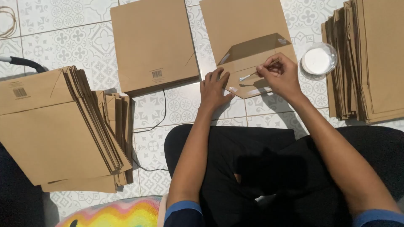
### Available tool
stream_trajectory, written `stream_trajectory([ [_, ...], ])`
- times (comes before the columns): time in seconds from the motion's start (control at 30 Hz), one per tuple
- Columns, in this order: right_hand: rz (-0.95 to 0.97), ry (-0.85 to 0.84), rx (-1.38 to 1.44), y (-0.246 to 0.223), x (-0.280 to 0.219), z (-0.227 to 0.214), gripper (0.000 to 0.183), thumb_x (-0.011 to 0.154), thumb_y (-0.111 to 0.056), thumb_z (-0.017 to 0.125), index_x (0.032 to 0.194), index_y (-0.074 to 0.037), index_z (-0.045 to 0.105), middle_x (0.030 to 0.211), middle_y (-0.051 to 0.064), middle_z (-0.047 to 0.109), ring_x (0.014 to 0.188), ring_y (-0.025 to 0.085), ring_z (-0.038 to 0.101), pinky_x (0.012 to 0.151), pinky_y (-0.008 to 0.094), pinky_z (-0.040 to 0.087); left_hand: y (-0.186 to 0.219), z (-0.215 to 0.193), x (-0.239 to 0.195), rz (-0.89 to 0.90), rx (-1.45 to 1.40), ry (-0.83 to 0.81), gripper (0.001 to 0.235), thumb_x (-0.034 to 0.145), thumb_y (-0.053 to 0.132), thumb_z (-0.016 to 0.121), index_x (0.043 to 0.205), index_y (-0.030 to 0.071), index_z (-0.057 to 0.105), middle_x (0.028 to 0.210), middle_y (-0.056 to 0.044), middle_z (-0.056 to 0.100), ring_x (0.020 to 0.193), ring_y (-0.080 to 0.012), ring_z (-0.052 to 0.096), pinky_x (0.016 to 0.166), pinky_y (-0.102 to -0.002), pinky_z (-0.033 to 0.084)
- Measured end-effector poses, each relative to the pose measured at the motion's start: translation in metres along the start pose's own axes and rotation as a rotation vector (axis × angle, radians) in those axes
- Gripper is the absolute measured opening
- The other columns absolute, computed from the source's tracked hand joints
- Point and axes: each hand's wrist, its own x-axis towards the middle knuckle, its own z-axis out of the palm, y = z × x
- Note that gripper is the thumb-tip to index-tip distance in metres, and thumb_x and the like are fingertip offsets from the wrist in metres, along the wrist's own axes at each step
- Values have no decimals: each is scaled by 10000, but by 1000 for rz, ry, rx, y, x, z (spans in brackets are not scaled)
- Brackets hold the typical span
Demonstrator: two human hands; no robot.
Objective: The person sits on the floor and assembles flat cardboard boxes. They use a small stick to apply white glue from a bowl onto the box flaps, then fold and press the flaps to seal the boxes.
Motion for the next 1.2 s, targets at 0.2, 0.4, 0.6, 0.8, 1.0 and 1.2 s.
stream_trajectory([
  [0.2, -90, -145, -157, -12, -8, 12, 168, 909, 130, 737, 1005, 39, 633, 921, 243, 714, 892, 365, 746, 725, 392, 611, -1, 3, 2, 3, 20, 9, 812, 760, 334, 879, 1486, 189, 546, 1607, -61, 378, 1456, -315, 298, 1160, -520, 288],
  [0.4, -95, -222, -248, -24, -11, 21, 124, 922, 84, 752, 967, 14, 660, 918, 229, 744, 944, 424, 737, 778, 462, 624, 0, 2, -1, 6, 4, 22, 803, 760, 323, 884, 1479, 183, 552, 1599, -66, 389, 1452, -317, 303, 1158, -525, 291],
  [0.6, -124, -259, -287, -20, -13, 19, 119, 917, 93, 741, 936, 15, 654, 883, 211, 746, 914, 415, 748, 791, 463, 635, 3, -2, 0, -10, 31, -6, 814, 764, 338, 880, 1490, 193, 544, 1608, -54, 380, 1459, -302, 301, 1172, -516, 284],
  [0.8, -122, -282, -310, -32, -16, 17, 114, 914, 61, 762, 915, 20, 655, 859, 209, 740, 900, 387, 756, 791, 446, 641, 4, -2, 0, -12, 6, 6, 800, 771, 307, 882, 1487, 187, 547, 1604, -73, 387, 1460, -312, 303, 1170, -517, 277],
  [1.0, -107, -239, -241, -32, -15, 11, 166, 841, 123, 765, 917, 25, 654, 831, 220, 728, 824, 376, 755, 755, 424, 622, 0, 2, 2, 0, 26, 6, 825, 748, 338, 885, 1486, 195, 546, 1600, -56, 383, 1450, -308, 307, 1162, -508, 298],
  [1.2, -61, 58, -41, -23, -2, -43, 193, 992, 16, 808, 1027, -35, 624, 914, 126, 697, 861, 225, 736, 781, 281, 603, -3, 4, 3, 15, 34, 17, 824, 742, 347, 885, 1480, 194, 551, 1591, -53, 389, 1445, -312, 315, 1156, -502, 311],
])
